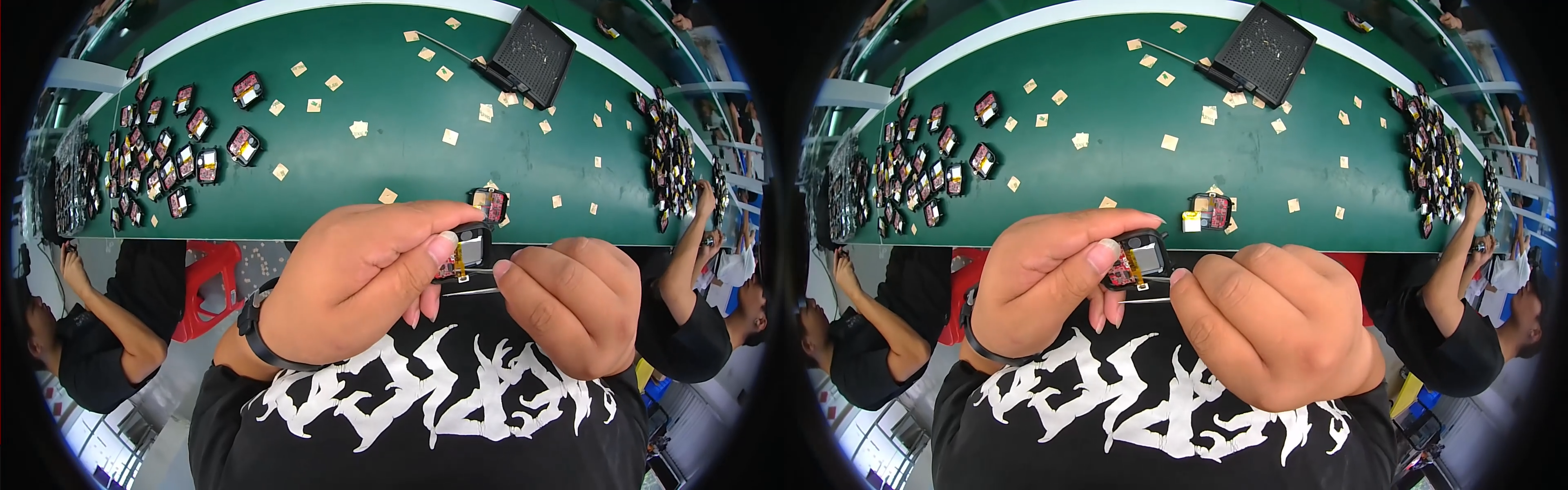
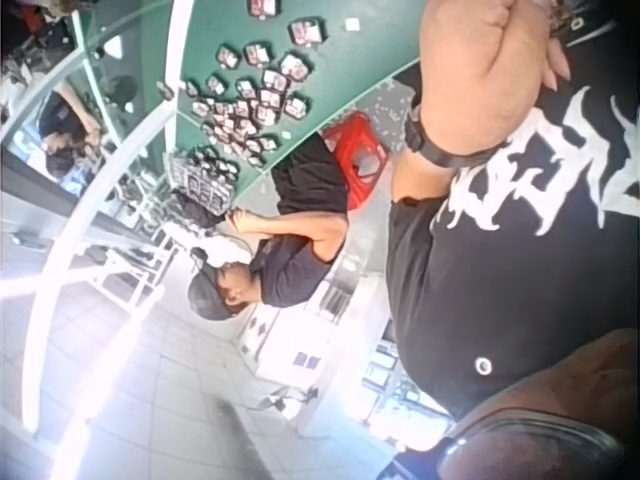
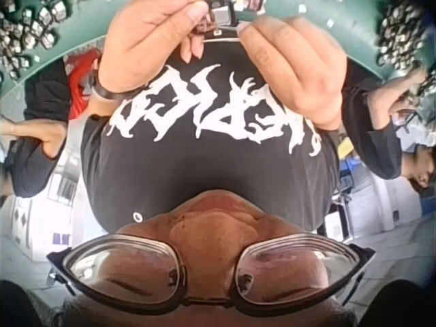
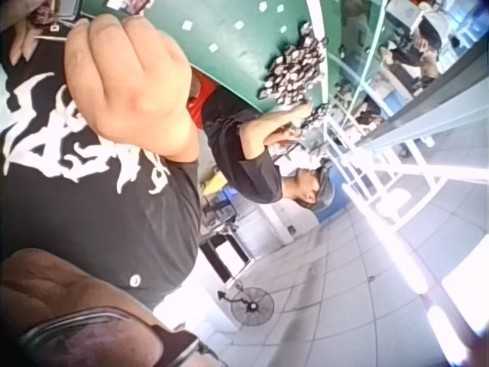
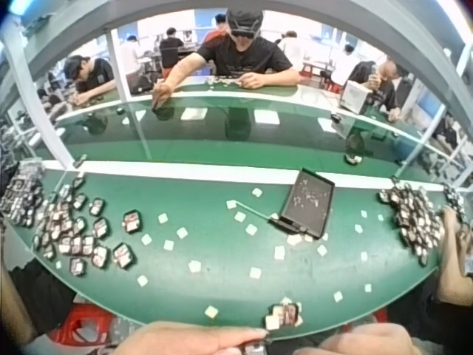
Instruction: Assembling internal components of smartwatches on a production line.
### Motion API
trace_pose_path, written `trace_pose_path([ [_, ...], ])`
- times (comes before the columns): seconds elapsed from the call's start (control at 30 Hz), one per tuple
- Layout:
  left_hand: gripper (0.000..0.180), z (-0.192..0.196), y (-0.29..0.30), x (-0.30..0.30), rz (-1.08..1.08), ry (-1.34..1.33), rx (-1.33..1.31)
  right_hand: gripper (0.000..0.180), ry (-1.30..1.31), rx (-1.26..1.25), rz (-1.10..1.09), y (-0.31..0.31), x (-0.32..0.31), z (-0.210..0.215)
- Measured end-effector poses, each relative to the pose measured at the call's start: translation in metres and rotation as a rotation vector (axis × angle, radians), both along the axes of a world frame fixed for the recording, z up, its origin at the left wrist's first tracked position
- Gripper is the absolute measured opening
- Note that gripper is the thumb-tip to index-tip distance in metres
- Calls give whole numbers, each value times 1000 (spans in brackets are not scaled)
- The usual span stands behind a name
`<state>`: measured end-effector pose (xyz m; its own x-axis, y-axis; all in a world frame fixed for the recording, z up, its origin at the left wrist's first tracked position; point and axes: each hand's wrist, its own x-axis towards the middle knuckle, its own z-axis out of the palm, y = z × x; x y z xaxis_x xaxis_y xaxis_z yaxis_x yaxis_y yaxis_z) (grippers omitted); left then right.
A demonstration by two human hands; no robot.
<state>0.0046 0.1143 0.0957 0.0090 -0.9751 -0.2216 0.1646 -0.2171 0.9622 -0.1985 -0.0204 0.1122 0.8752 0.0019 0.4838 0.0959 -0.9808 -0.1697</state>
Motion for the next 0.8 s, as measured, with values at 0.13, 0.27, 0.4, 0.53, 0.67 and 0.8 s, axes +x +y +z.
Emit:
trace_pose_path([
  [0.13,34,0,0,-2,-13,-15,1,31,4,29,30,0,-1,0],
  [0.27,32,-3,2,-5,-16,-46,-8,29,-2,62,50,1,-3,0],
  [0.4,32,-5,4,-7,-23,-48,1,28,32,61,71,2,-5,1],
  [0.53,31,-8,6,-8,-38,-96,-21,26,37,73,75,4,-6,-1],
  [0.67,31,-10,5,-9,-47,-142,-67,24,91,71,95,5,-6,2],
  [0.8,31,-9,3,-7,-85,-197,-63,22,111,68,109,5,-7,1],
])
